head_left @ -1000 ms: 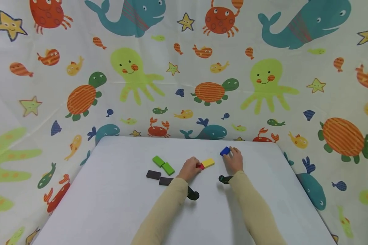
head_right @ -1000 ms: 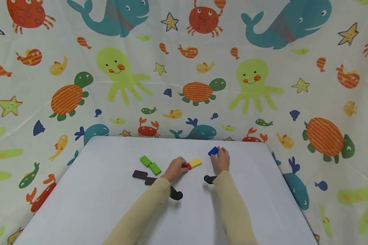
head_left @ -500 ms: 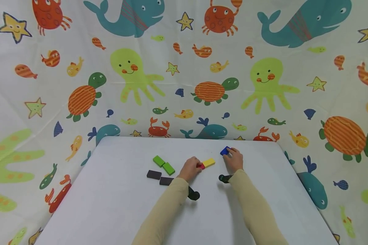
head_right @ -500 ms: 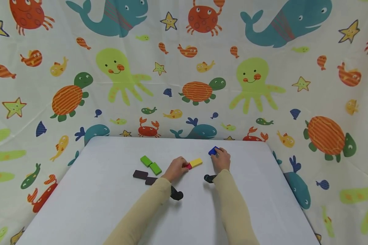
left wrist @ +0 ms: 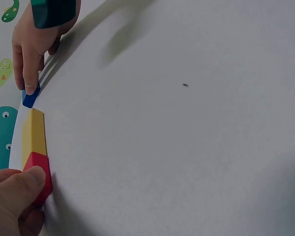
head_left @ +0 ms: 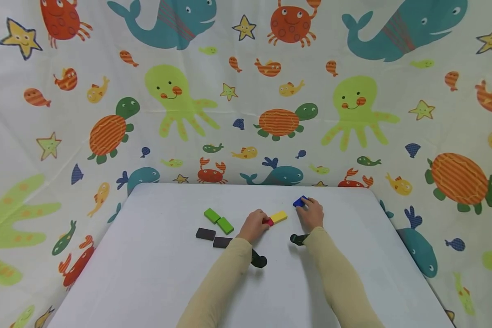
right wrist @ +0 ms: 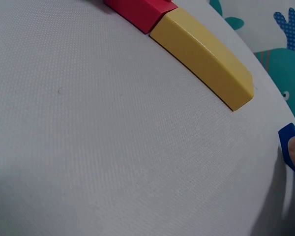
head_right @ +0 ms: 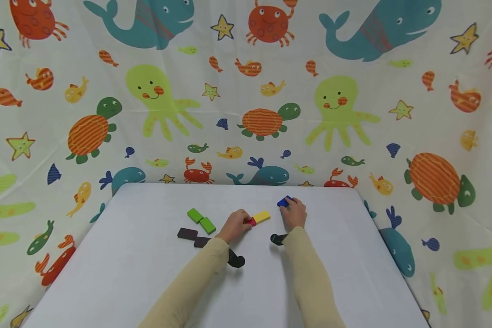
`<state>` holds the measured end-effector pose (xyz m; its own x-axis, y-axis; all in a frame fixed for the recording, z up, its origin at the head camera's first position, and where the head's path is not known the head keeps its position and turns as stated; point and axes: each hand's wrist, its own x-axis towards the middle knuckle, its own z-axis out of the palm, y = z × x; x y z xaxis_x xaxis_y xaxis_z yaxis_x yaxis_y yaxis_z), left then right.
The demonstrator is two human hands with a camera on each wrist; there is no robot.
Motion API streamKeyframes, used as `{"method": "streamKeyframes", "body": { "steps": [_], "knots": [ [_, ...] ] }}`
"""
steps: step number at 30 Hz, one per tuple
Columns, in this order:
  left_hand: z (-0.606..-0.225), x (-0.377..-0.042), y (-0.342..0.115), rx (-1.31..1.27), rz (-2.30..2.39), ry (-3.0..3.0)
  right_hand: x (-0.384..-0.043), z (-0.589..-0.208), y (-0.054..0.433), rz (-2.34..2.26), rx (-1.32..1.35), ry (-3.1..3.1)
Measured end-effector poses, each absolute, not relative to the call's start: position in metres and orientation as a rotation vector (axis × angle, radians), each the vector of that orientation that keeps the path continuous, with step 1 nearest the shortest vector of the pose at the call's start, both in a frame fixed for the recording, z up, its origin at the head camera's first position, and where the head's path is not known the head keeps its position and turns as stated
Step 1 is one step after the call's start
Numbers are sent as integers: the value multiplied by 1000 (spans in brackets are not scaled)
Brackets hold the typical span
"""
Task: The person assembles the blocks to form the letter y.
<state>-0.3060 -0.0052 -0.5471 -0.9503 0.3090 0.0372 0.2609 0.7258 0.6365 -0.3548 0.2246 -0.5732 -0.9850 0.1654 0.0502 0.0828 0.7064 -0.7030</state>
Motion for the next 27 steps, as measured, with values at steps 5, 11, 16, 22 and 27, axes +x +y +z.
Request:
{"method": "streamKeyframes", "body": {
  "steps": [5, 11, 16, 22, 27],
  "knots": [
    [-546, -307, -5, 447, 1028, 2855, -354, -571, 221, 1249, -210, -2730],
    [-544, -307, -6, 428, 1031, 2836, -352, -569, 216, 1306, -168, -2671],
    [-546, -307, -6, 445, 1036, 2837, -349, -577, 217, 1228, -128, -2717],
    [-548, -305, -6, 451, 1040, 2837, -350, -585, 218, 1157, -128, -2744],
    [-548, -306, -6, 446, 1039, 2842, -350, -584, 218, 1152, -115, -2779]
  ]
}}
